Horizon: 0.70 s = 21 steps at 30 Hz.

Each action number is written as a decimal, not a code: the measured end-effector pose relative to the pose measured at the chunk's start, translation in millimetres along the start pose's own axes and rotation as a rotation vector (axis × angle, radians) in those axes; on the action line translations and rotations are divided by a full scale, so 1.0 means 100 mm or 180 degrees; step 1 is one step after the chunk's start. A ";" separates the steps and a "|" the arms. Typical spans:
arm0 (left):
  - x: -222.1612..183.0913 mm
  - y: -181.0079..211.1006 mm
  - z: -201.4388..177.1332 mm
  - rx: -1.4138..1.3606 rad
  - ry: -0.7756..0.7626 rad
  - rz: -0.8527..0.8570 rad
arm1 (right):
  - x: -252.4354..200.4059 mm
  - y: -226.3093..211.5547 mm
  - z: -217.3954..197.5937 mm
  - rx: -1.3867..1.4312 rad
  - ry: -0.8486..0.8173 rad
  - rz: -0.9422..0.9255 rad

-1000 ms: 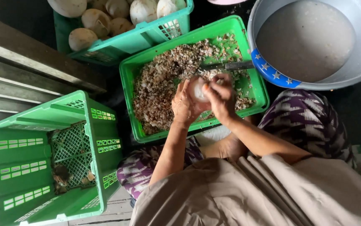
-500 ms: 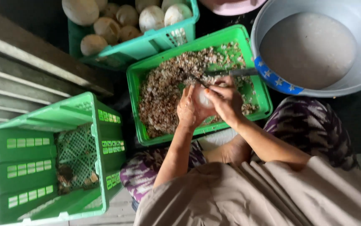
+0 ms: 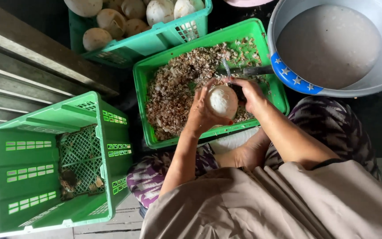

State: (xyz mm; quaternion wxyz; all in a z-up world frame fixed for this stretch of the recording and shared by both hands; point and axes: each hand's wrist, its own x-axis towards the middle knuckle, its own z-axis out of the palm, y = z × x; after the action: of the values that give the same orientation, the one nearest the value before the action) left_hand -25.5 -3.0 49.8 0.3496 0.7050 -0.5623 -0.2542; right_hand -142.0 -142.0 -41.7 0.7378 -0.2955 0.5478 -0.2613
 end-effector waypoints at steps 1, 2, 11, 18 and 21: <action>0.01 0.00 0.02 -0.0003 0.0008 0.0003 | 0.00 -0.03 -0.01 -0.0006 -0.0003 -0.0006; 0.01 -0.01 0.03 -0.0230 0.0052 -0.0186 | 0.00 -0.06 -0.01 0.0101 -0.0089 -0.0130; -0.07 -0.50 0.31 0.0248 0.0344 0.0035 | -0.22 -0.12 -0.03 0.0062 -0.0151 -0.0377; -0.05 -0.13 0.24 0.0439 0.0767 -0.0425 | -0.17 -0.05 0.11 -0.0129 -0.0146 -0.0832; 0.01 -0.29 0.20 0.0282 0.0875 -0.0578 | -0.20 -0.12 0.03 -0.0566 -0.0139 -0.0863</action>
State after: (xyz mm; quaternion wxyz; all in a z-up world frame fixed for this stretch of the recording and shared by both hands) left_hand -22.5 -4.4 15.1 0.3675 0.7957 -0.4538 -0.1609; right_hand -144.9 -135.6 -19.5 0.6785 -0.4364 0.5077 -0.3025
